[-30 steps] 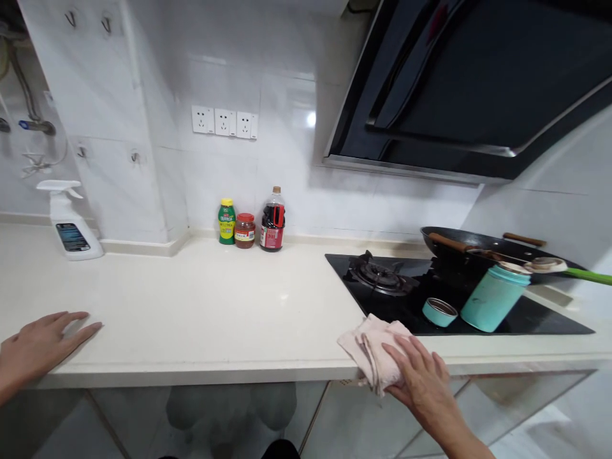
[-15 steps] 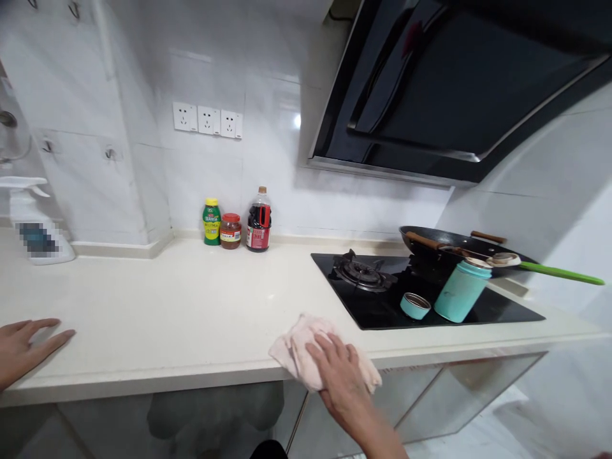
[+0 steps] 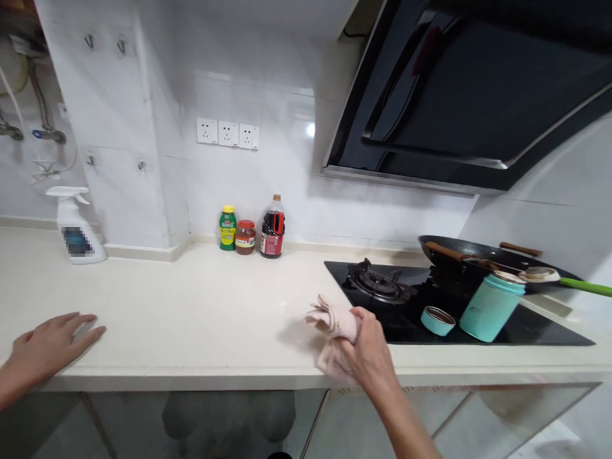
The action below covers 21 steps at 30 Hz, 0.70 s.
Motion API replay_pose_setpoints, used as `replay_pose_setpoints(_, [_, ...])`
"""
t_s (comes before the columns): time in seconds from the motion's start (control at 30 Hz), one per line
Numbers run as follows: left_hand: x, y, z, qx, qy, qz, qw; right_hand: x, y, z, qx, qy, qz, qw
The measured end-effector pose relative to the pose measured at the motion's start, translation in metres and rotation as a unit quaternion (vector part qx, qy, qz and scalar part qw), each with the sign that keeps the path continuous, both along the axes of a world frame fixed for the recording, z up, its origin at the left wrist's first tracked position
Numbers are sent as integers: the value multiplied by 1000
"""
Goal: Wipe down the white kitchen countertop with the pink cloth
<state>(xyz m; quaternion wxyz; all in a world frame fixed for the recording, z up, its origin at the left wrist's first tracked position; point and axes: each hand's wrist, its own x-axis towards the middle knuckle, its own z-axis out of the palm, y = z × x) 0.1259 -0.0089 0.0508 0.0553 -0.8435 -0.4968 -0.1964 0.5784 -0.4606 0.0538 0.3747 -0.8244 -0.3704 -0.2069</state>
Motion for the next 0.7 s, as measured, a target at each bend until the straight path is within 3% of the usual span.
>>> replay_pose_setpoints(0.07, [8,-6,-2,8,1,-41,999,18,-7,-6,-93,-50,-32,994])
replay_pose_setpoints(0.17, [28,-23,-4,30,-41,-155,987,41,-16,-25,-254,-108,42,960])
replay_pose_setpoints(0.23, [47,-41,-7,32,-70,-234,969,52,-20,-37,-306,-118,81,941])
replay_pose_setpoints(0.33, [76,-76,-11,22,-83,-313,946,61,-15,-46,-311,-95,48,944])
replay_pose_setpoints(0.47, [104,-111,-17,5,-71,-357,932,71,7,-49,-305,-55,6,951])
replay_pose_setpoints(0.57, [113,-115,-25,8,-89,-350,932,85,30,-46,-308,-55,8,950])
replay_pose_setpoints(0.7, [115,-98,-42,42,-122,-357,925,110,69,-36,-304,-84,49,948])
